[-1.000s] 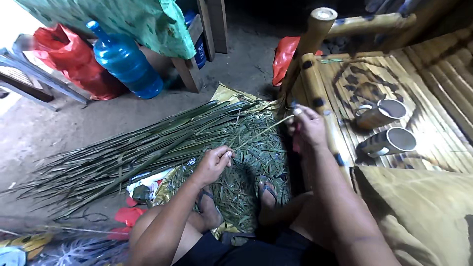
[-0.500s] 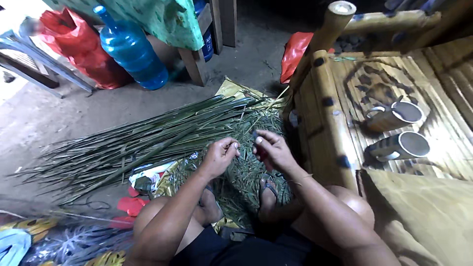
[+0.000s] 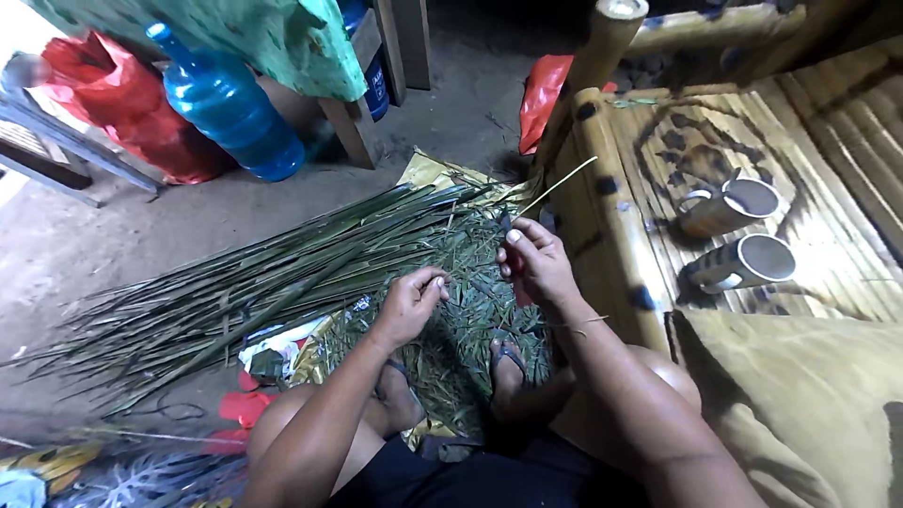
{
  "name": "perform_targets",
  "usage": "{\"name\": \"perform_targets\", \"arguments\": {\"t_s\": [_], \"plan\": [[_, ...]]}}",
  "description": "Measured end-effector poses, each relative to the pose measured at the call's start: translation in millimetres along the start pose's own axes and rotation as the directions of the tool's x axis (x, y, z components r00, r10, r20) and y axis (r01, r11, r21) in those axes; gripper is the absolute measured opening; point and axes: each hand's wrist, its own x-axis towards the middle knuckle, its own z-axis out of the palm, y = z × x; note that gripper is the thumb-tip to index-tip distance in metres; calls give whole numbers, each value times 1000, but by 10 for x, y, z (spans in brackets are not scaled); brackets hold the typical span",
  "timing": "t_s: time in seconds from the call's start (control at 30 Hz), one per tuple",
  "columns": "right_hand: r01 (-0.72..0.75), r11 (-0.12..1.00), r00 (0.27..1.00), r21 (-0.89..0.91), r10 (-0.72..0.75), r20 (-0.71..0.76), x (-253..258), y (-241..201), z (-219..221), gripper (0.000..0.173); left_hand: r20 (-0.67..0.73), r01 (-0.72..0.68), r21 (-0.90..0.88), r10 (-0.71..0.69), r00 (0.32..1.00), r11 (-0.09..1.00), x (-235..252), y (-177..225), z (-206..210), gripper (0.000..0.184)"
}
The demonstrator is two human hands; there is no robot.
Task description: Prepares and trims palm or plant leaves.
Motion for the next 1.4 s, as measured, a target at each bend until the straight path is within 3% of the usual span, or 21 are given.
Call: {"name": "perform_targets", "arguments": {"t_s": [0.2, 0.43, 0.73, 0.83, 0.97, 1.07, 1.13, 1.27, 1.4], "plan": [[-38, 994, 960, -103, 65, 273, -124, 237, 272, 29, -5, -55, 13, 55, 998, 998, 15, 6, -4, 23], [-29, 999, 996, -25, 27, -86, 90, -130, -258, 29, 2, -61, 40, 61, 998, 997, -76, -98, -125, 22], [77, 995, 893, 61, -41, -448, 129, -407, -630, 30, -17, -29, 149, 32, 999, 988, -86, -163, -173, 23], [-5, 998, 934, -62, -17, -357, 73, -386, -433, 38, -29, -2, 205, 8, 1000, 979, -58, -150, -162, 27], [-55, 995, 998, -80, 52, -42, -40, 39, 72, 35, -22, -19, 200, 23, 999, 980, 8, -68, -90, 29], [-45, 995, 969, -94, 66, 236, -84, 245, 236, 32, -16, -75, 148, 78, 997, 986, 37, -57, -35, 27], [-23, 995, 961, -97, 48, 271, -55, 236, 194, 32, -17, -104, 124, 107, 994, 987, 27, -79, -18, 27], [-33, 995, 997, -92, 39, 60, 66, 68, -89, 31, -13, -72, 130, 74, 997, 989, -30, -119, -79, 28], [-5, 999, 989, -44, -2, -149, 162, -175, -456, 33, -4, -50, 146, 51, 999, 988, -90, -176, -171, 28]]}}
